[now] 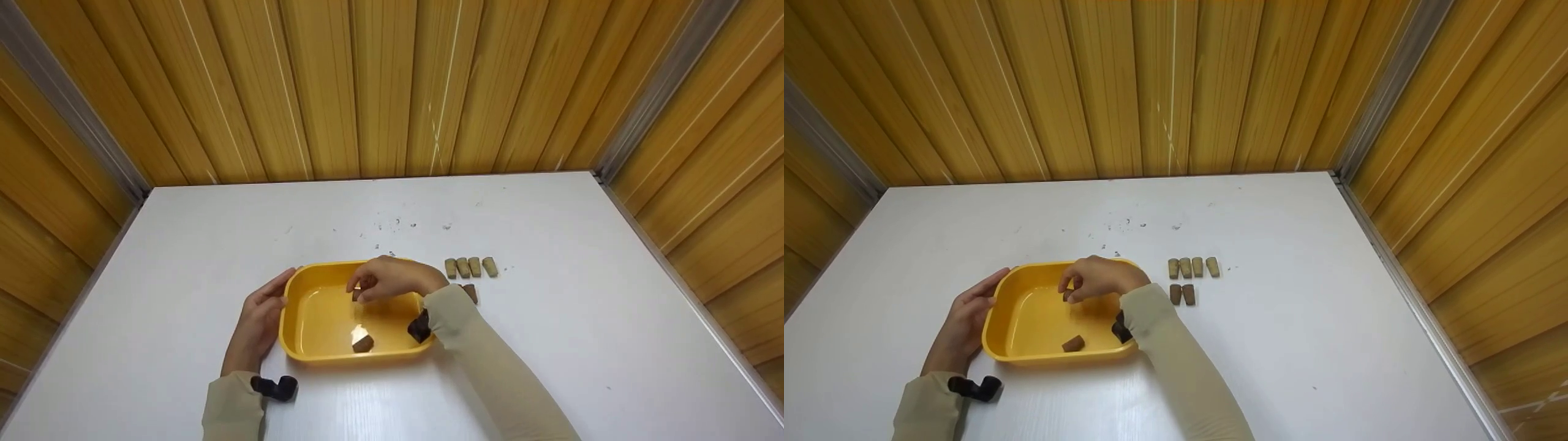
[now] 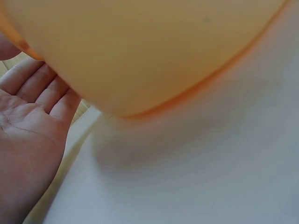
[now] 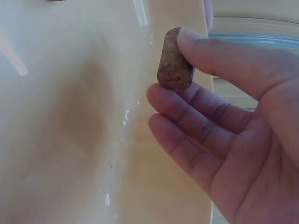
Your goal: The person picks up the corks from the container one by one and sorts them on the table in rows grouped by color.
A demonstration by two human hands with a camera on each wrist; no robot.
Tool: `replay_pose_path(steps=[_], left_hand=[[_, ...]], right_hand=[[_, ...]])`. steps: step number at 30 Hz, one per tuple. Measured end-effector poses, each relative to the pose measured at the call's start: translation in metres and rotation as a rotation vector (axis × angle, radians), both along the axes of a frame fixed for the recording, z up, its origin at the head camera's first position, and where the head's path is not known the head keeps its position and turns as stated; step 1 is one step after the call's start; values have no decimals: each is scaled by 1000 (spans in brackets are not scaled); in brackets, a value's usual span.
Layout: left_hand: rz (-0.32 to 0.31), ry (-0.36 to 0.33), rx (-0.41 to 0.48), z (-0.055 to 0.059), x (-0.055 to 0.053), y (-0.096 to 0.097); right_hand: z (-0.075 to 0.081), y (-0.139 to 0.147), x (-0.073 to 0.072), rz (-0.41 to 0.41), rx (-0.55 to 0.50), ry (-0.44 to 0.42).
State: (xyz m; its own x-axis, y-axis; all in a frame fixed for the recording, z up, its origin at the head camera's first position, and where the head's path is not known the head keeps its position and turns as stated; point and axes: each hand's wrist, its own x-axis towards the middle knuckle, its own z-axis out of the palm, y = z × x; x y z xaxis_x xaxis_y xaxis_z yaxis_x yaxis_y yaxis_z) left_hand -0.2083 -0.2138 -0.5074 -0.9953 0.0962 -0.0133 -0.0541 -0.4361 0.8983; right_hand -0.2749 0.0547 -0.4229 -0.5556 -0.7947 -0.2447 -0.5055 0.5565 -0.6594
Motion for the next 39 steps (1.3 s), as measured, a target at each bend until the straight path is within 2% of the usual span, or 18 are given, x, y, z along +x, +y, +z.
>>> replay_pose_path(steps=[11, 18, 25, 30, 39], left_hand=[[-5, -2, 8, 1, 1, 0], [-24, 49, 0, 0, 3, -3], [0, 41, -9, -1, 4, -3], [12, 12, 1, 0, 4, -4], [18, -11, -18, 0, 4, -3]], right_hand=[[11, 19, -1, -24, -105, 10], [15, 31, -3, -71, -159, 18], [16, 42, -4, -109, -238, 40], [14, 49, -3, -168, -300, 51], [10, 68, 0, -320, -379, 56]])
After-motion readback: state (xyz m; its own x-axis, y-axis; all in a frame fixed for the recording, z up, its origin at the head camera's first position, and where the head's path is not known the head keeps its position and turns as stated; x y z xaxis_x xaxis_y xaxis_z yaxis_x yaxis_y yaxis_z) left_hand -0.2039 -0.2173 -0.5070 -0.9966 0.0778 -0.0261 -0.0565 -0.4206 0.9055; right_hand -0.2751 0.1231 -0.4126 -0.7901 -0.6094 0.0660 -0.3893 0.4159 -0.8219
